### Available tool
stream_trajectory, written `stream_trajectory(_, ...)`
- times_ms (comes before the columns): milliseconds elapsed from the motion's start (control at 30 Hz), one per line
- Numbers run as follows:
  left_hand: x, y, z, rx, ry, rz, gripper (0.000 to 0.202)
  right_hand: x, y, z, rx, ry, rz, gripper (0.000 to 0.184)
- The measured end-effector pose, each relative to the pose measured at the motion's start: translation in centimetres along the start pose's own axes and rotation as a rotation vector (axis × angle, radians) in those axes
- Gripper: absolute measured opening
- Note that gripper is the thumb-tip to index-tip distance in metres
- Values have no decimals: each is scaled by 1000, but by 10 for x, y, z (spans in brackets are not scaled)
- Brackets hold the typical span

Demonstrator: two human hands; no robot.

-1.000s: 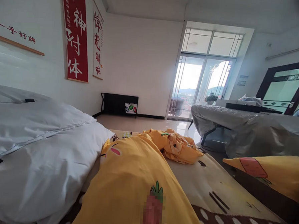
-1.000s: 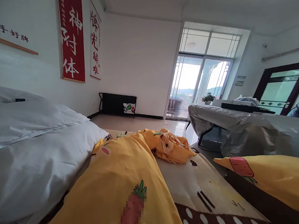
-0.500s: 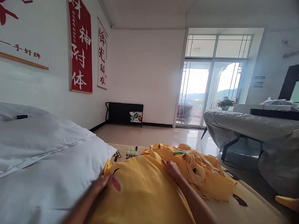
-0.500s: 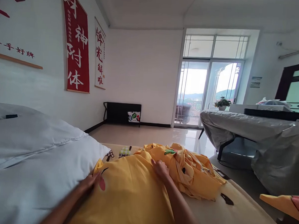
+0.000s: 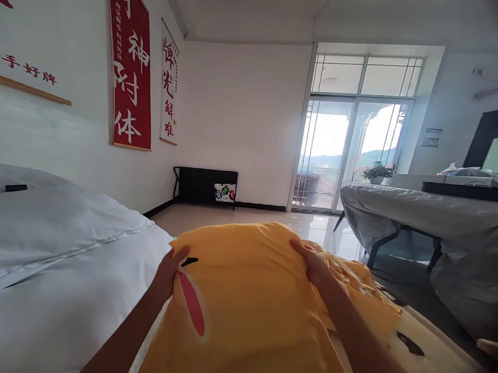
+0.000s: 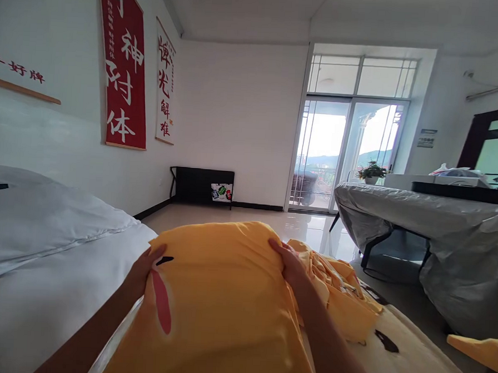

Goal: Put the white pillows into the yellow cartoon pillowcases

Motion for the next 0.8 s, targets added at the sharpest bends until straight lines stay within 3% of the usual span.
stream_trajectory(67,27,33,-12,74,-16,-96,43,3,-44,10,-93,46,70,44)
stream_trajectory(133,56,61,-26,102,43,-220,49,15,-80,14,-139,64,192,44)
stream_trajectory(200,81,77,-41,119,80,-297,52,34,-103,9,-146,67,254,44)
stream_trajectory(267,96,82,-53,126,63,-292,52,53,-114,-3,-68,23,221,44)
stream_trajectory(367,97,82,-59,91,35,-276,51,65,-127,-18,239,-39,261,44)
stream_trajectory(433,87,87,-56,-31,55,-352,47,58,-139,-18,484,66,432,46)
stream_trajectory(500,74,95,-51,-259,173,-477,40,46,-145,-12,737,215,517,50)
stream_trajectory(600,58,98,-51,-514,466,-589,46,34,-124,-10,1101,288,411,62)
stream_trajectory(667,57,82,-61,-672,605,-630,59,45,-92,-18,1297,273,396,66)
stream_trajectory(733,63,43,-79,-1004,594,-636,58,72,-46,-29,1431,180,441,64)
stream_trajectory(767,67,13,-87,-1209,495,-590,55,89,-18,-34,1458,67,420,63)
stream_trajectory(800,69,-23,-93,-1451,317,-492,55,106,13,-35,1439,-101,359,61)
Point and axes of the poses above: each hand's wrist, its own x-axis away from the middle knuckle, its own z-axis out of the back of the hand, y = z × x, the point moved 3 cm from there along -x, towards the middle knuckle, and after that the axes turned 15 degrees about z, right-handed, at the moved point
